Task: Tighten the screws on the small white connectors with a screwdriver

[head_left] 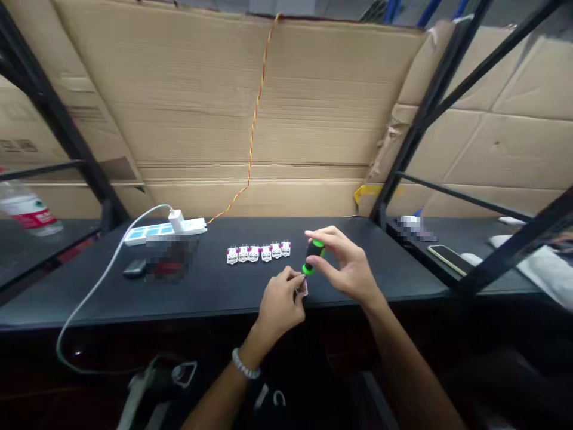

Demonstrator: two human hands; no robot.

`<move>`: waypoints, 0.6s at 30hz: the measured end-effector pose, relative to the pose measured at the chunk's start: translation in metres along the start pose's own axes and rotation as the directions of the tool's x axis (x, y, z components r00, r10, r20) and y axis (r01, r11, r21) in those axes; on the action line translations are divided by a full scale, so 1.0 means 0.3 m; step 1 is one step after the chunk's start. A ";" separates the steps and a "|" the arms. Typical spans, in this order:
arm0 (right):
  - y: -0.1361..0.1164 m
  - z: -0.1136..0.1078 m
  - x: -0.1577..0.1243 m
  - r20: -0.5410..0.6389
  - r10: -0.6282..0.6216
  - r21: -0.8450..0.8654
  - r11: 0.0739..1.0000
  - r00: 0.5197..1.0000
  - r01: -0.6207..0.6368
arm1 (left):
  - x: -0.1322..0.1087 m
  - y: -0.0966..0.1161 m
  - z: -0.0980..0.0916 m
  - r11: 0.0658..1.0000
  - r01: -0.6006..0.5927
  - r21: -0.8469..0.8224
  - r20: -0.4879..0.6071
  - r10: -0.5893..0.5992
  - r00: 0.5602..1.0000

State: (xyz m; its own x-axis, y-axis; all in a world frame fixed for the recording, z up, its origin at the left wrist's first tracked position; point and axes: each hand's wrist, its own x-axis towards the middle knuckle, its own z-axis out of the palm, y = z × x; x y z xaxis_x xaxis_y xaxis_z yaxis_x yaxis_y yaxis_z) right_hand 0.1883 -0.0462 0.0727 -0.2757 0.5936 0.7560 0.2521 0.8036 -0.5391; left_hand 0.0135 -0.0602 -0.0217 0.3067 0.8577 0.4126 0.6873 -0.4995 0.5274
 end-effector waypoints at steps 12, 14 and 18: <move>-0.017 0.014 0.013 -0.016 -0.050 -0.135 0.990 0.999 0.048 | 0.007 0.011 -0.010 1.000 0.012 0.001 0.012 -0.012 1.000; -0.017 0.015 0.017 -0.032 -0.090 -0.203 0.976 0.995 0.082 | 0.006 0.010 -0.008 1.000 0.009 0.006 0.003 -0.009 1.000; -0.028 0.001 0.020 0.073 -0.070 -0.085 0.993 0.995 0.076 | 0.005 0.011 -0.008 1.000 0.011 0.010 0.007 -0.011 1.000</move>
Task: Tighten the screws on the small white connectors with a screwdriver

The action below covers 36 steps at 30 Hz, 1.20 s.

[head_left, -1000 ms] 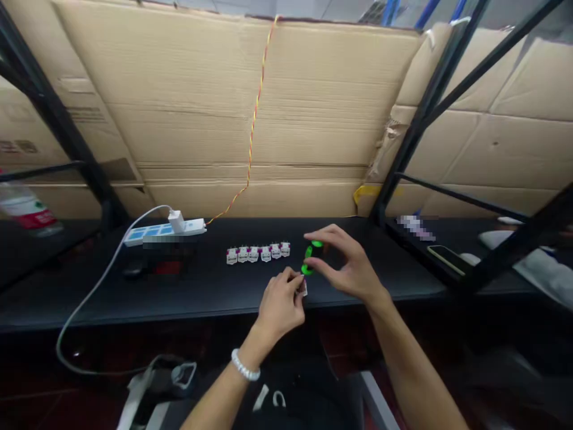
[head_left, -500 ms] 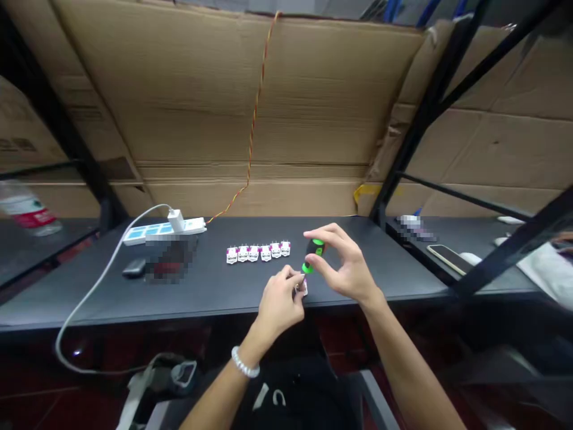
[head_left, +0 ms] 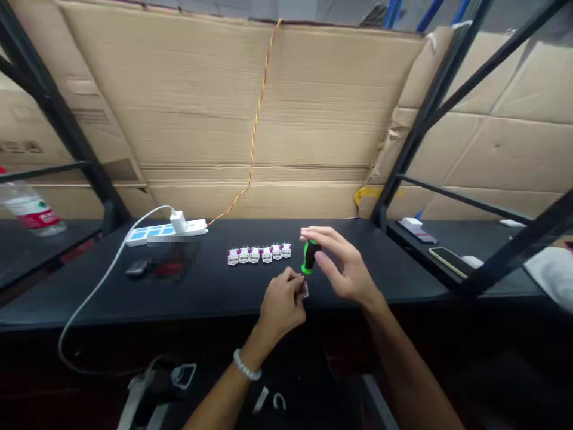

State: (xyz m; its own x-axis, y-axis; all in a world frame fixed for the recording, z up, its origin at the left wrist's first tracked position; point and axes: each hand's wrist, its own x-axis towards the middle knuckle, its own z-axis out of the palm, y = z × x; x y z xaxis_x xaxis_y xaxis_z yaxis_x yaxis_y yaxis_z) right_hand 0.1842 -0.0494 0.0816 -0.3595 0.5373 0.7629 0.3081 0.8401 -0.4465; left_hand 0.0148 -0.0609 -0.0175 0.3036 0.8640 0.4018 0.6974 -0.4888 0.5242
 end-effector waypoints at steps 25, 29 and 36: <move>0.047 -0.112 -0.098 -0.465 0.179 0.201 0.975 0.867 -0.094 | 0.009 -0.043 -0.053 0.999 0.010 -0.051 0.072 -0.006 0.997; 0.080 -0.221 -0.147 -0.621 0.144 0.145 0.987 0.771 -0.068 | 0.042 -0.055 -0.113 0.997 -0.015 -0.069 0.079 0.020 0.997; 0.096 -0.315 -0.176 -0.741 0.084 0.088 0.996 0.666 -0.027 | 0.367 0.031 -0.064 0.985 -0.115 0.126 0.256 0.080 0.963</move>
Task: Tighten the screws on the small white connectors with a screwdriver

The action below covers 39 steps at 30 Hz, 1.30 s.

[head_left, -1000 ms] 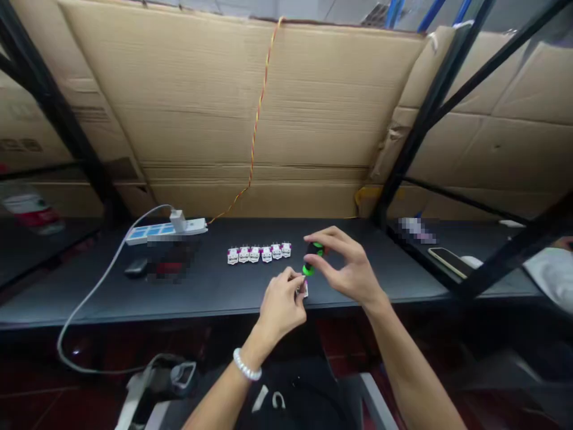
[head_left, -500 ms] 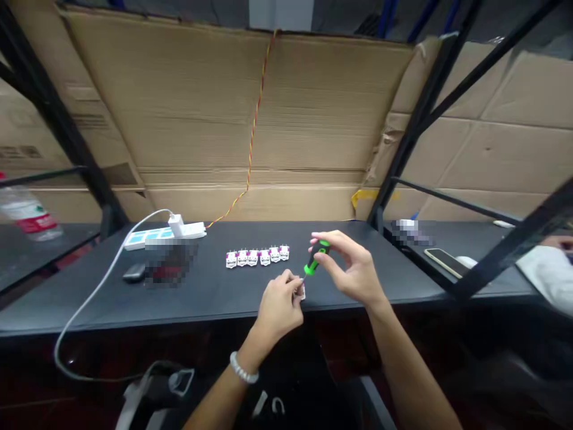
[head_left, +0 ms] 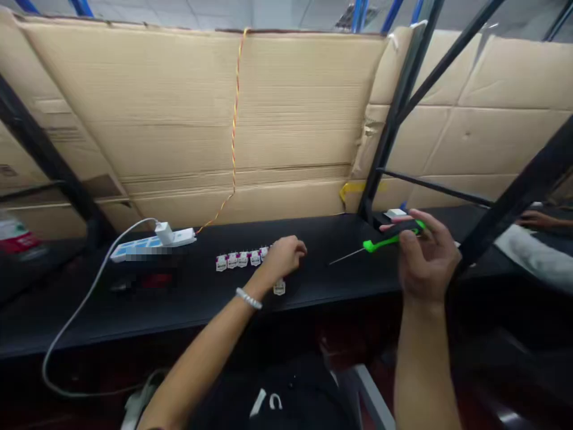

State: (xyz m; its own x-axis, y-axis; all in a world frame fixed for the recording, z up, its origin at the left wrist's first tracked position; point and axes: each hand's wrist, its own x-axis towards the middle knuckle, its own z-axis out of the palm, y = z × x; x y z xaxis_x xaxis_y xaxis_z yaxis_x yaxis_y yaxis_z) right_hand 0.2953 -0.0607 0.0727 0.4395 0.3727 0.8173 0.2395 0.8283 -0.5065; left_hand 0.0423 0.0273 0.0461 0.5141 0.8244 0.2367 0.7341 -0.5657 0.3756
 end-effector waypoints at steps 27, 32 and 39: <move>-0.014 -0.049 0.021 0.022 0.014 0.009 1.000 1.000 -0.014 | 0.237 -0.020 0.090 0.988 0.029 0.154 0.238 -0.065 0.969; -0.018 -0.042 0.017 0.033 0.020 -0.004 1.000 0.999 -0.020 | 0.076 -0.054 0.001 0.997 -0.008 0.079 0.152 -0.004 0.988; -0.029 -0.007 0.008 0.074 0.005 0.003 1.000 0.997 -0.005 | -0.247 -0.121 -0.039 0.971 -0.070 -0.229 -0.021 0.067 0.998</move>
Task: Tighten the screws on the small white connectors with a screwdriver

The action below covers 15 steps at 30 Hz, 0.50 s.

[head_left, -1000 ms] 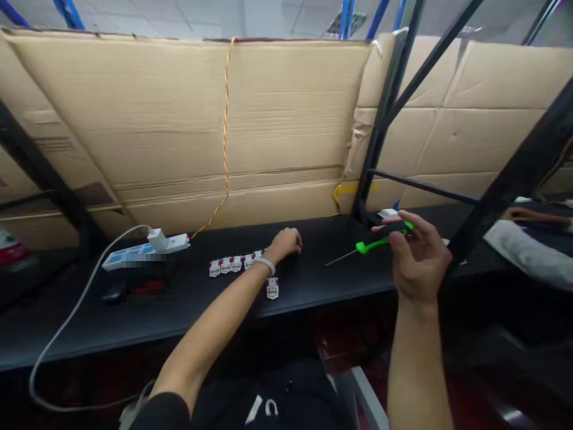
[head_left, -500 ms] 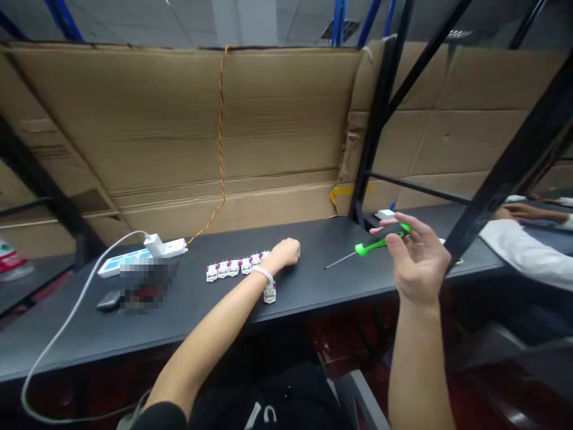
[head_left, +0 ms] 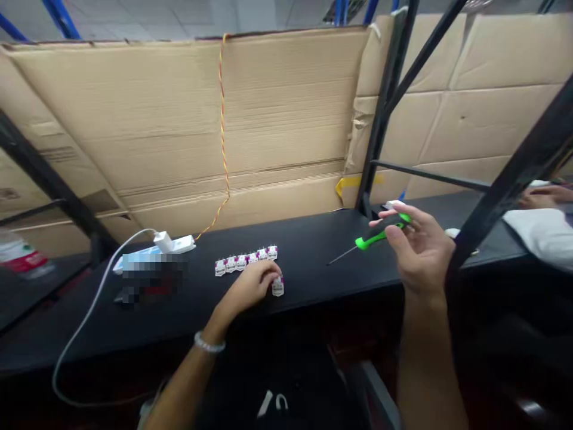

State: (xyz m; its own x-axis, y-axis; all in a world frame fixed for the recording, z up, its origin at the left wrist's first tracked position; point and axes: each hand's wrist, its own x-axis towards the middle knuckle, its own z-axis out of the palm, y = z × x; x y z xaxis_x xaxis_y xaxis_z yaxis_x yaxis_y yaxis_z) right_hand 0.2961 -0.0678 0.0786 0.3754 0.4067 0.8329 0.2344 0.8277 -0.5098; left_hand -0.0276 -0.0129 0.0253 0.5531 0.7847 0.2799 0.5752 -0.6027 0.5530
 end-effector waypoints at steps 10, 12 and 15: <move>-0.003 0.047 -0.021 0.071 0.049 -0.021 0.999 0.996 -0.047 | -0.100 -0.030 0.110 0.987 -0.115 -0.112 -0.207 0.090 0.974; -0.005 0.050 -0.023 0.080 0.042 -0.015 0.999 0.996 -0.041 | -0.098 -0.038 0.131 0.988 -0.135 -0.072 -0.227 0.116 0.967; -0.004 0.055 -0.025 0.093 0.040 -0.007 0.999 0.995 -0.039 | -0.098 -0.045 0.147 0.989 -0.145 -0.029 -0.247 0.134 0.960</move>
State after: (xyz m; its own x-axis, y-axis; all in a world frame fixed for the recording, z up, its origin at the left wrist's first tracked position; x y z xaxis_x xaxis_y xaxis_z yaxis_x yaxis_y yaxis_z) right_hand 0.2782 -0.0655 0.0765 0.2990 0.4736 0.8284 0.2254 0.8085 -0.5436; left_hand -0.0252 -0.0343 -0.0251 0.4589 0.7084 0.5362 0.4713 -0.7057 0.5290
